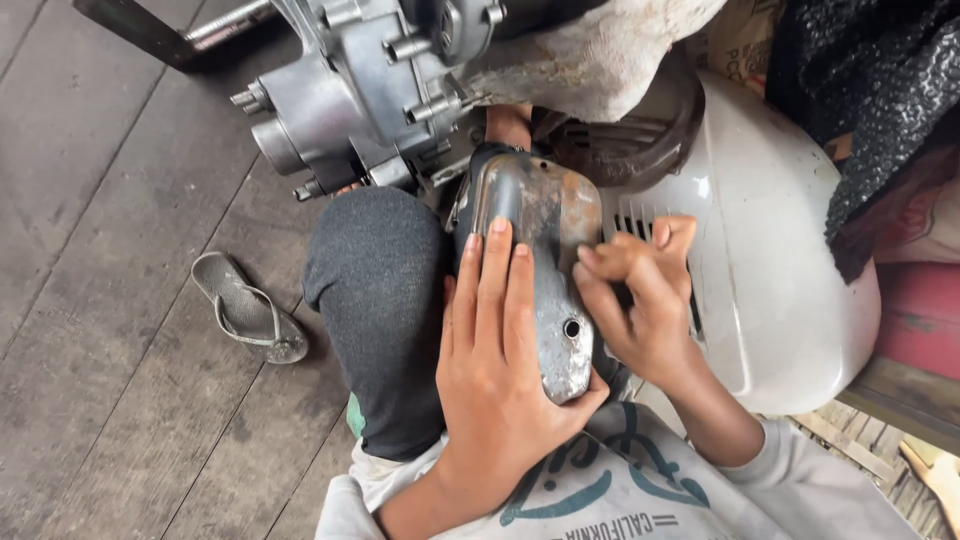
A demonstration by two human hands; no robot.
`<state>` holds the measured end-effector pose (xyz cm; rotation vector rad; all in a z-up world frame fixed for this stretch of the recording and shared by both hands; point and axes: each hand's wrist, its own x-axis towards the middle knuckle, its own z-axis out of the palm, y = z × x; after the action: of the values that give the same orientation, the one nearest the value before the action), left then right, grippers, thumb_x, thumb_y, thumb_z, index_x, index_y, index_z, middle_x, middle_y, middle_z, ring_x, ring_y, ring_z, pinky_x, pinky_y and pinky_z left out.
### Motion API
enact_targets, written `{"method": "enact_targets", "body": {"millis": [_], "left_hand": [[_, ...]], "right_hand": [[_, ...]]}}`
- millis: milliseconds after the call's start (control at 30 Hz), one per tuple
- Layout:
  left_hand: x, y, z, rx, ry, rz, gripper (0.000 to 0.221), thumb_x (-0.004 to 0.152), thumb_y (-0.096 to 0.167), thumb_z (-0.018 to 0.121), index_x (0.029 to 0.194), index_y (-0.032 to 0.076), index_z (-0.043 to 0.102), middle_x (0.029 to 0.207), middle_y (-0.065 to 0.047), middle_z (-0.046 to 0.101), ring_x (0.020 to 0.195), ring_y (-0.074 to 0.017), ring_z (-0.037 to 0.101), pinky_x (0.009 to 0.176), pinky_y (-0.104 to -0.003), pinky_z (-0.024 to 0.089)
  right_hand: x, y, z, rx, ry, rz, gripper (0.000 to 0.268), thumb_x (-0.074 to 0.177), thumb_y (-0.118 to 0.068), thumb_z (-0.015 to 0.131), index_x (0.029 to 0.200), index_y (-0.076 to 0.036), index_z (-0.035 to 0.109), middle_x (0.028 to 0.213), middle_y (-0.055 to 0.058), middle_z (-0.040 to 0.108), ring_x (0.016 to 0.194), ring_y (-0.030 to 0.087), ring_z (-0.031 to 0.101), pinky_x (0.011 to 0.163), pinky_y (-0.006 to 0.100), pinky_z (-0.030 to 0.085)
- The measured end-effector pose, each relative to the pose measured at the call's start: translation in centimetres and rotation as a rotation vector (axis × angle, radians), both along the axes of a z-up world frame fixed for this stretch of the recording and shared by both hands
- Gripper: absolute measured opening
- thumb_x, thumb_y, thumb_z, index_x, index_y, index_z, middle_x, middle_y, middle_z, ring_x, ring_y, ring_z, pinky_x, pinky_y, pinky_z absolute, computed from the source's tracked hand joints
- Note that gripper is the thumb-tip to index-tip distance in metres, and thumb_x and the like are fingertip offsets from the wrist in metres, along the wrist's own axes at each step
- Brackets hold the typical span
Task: Scraping residue or paint off a metal motorcycle component using a small metal blade and a brush.
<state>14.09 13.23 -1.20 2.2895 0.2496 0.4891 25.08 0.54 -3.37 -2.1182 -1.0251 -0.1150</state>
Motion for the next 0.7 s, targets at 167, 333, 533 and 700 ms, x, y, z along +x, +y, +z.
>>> {"method": "enact_targets", "body": {"millis": [167,333,533,700], "left_hand": [[0.0,0.3,-0.1,-0.038,-0.032,-0.003,0.105,0.062,0.027,0.085,0.148,-0.007,0.036,0.159,-0.031,0.039,0.15,-0.0509,0.043,0.123,-0.055,0.041],[-0.1,0.1,-0.1,-0.128,-0.091,0.022,0.097,0.063,0.024,0.081,0.145,-0.007,0.038,0.156,-0.033,0.04,0.148,-0.0522,0.045,0.124,-0.058,0.042],[0.2,-0.9,0.3,-0.141,-0.099,0.068,0.106,0.06,0.025,0.086,0.149,0.0,0.034,0.157,-0.037,0.037,0.149,-0.0593,0.045,0.121,-0.075,0.038],[2.1,-1.7,2.6,-0.21,-0.02,0.198,0.046,0.091,0.014,0.069,0.134,0.009,0.051,0.15,-0.026,0.053,0.145,-0.0441,0.054,0.123,-0.062,0.041]], "right_hand": [[-0.5,-1.0,-1.1,0.116,0.13,-0.023,0.016,0.089,0.009,0.062,0.092,-0.005,0.054,0.073,0.001,0.056,0.065,0.014,0.041,0.09,0.036,0.032],[-0.6,-3.3,-3.6,0.578,0.499,-0.199,0.023,0.096,0.011,0.042,0.105,-0.01,0.041,0.106,0.007,0.053,0.088,0.009,0.047,0.081,0.022,0.042],[-0.6,-3.8,-6.5,0.757,0.774,-0.582,0.009,0.107,-0.006,0.048,0.101,-0.012,0.043,0.107,0.0,0.046,0.082,0.002,0.041,0.075,0.015,0.038],[-0.4,-4.3,-9.1,0.864,0.971,-0.609,0.008,0.104,-0.007,0.051,0.097,-0.012,0.05,0.076,-0.006,0.039,0.065,0.002,0.03,0.06,0.017,0.025]]}}
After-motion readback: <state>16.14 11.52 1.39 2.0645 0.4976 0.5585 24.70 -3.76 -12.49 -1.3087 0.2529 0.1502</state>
